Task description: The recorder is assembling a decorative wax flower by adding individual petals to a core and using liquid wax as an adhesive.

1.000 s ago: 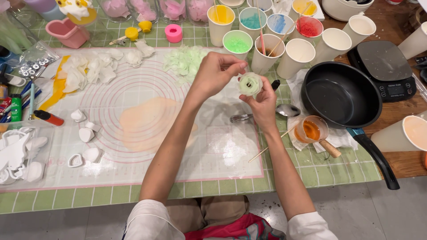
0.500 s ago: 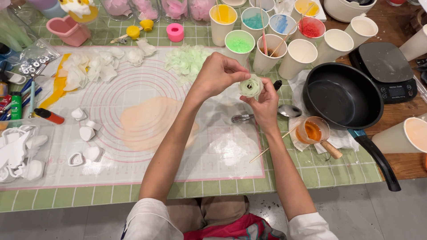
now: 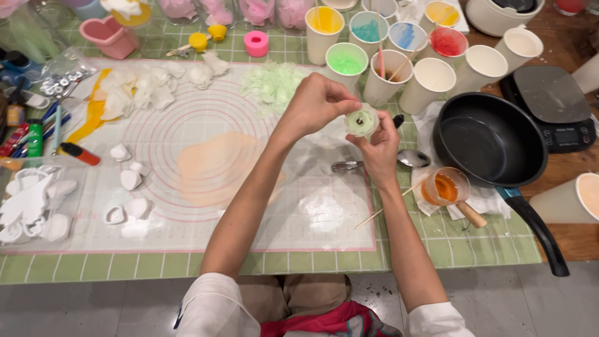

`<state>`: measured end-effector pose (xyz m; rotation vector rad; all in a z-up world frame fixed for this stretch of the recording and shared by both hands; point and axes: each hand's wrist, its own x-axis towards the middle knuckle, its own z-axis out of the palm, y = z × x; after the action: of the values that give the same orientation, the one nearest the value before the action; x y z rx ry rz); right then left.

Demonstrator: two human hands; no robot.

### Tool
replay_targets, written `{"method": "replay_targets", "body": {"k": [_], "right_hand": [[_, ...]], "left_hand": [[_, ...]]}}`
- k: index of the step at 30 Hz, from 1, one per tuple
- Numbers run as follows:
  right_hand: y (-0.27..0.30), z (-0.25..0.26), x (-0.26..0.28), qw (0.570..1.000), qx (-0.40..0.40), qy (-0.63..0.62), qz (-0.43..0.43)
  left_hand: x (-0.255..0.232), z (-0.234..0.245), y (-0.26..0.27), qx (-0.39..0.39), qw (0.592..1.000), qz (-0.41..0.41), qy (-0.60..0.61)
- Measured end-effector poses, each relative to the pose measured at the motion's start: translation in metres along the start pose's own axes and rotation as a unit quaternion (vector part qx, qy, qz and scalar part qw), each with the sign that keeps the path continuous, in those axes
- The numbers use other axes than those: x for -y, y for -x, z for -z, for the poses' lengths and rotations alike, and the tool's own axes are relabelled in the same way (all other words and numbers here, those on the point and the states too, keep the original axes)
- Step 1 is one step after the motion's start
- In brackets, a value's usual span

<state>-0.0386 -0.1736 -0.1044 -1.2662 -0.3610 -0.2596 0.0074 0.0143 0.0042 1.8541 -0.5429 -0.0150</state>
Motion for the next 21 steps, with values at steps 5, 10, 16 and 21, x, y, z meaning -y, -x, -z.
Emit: {"method": "replay_targets", "body": {"k": [5,10,16,21], "right_hand": [[0.000,-0.009,0.008,0.999,-0.003,0.042,0.025],[0.000,-0.007,0.004,0.998,0.009,0.059,0.021],[0.000,-0.005,0.006,0.996,0.028,0.083,0.035],[0.000,-0.009,0.012,0.995,0.036,0.088,0.037]], "left_hand": [[0.001,0.002,0.000,-0.005,1.000,-0.002,-0.009],[0.001,0.005,0.000,-0.003,1.000,0.004,-0.007],[0.003,0.004,-0.002,0.015,0.999,0.009,0.029],[0.007,0.003,-0.003,0.013,0.999,-0.001,0.039]]}}
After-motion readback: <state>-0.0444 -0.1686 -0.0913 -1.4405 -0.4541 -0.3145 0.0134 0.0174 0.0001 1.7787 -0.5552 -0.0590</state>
